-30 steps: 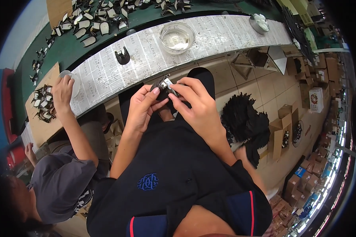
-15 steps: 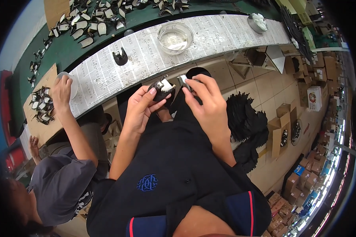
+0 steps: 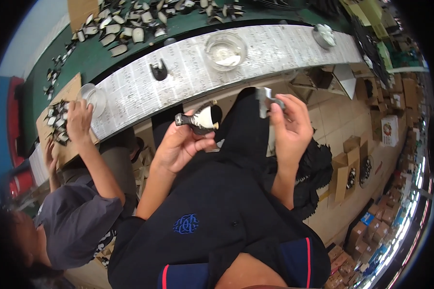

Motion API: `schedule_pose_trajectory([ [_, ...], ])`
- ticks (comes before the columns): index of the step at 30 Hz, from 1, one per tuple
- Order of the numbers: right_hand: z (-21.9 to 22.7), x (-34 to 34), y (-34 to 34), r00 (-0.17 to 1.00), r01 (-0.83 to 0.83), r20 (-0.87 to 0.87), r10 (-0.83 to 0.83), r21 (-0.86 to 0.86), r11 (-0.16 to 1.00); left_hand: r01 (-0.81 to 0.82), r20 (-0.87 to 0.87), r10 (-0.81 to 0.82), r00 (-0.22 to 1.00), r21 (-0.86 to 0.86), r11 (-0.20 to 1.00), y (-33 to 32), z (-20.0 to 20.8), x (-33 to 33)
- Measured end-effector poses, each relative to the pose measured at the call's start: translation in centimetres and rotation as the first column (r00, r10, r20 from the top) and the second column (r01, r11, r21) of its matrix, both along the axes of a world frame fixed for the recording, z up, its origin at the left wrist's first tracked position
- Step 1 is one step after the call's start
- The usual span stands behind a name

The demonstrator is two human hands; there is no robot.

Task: Manual assembly and positioning of small shoe components at a manufacturing workbench.

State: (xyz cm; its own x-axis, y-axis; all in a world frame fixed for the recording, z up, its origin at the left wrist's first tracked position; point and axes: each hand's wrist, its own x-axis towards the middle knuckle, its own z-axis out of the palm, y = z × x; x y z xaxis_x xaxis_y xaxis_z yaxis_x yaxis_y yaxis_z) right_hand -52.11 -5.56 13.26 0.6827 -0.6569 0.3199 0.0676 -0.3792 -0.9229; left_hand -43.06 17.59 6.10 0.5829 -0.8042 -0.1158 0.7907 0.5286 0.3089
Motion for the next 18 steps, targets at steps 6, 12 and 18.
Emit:
schedule_pose_trajectory([
  [6, -1.5, -1.0, -0.3, 1.0, -0.013, 0.019, 0.01, 0.159, 0.987, 0.096, -0.173, -0.217, 0.961, -0.527, 0.844, -0.3, 3.2, -1.0],
  [12, -1.9, -1.3, 1.0, 0.998, -0.055, -0.006, 0.056, 0.168, 0.984, 0.082, -0.162, -0.268, 0.95, -0.698, 0.711, 0.2, 3.8, -1.5],
  [18, -1.8, -1.8, 2.2, 0.997, -0.076, 0.027, 0.072, 0.179, 0.981, 0.019, -0.219, -0.185, 0.958, -0.597, 0.802, 0.5, 3.7, -1.8],
])
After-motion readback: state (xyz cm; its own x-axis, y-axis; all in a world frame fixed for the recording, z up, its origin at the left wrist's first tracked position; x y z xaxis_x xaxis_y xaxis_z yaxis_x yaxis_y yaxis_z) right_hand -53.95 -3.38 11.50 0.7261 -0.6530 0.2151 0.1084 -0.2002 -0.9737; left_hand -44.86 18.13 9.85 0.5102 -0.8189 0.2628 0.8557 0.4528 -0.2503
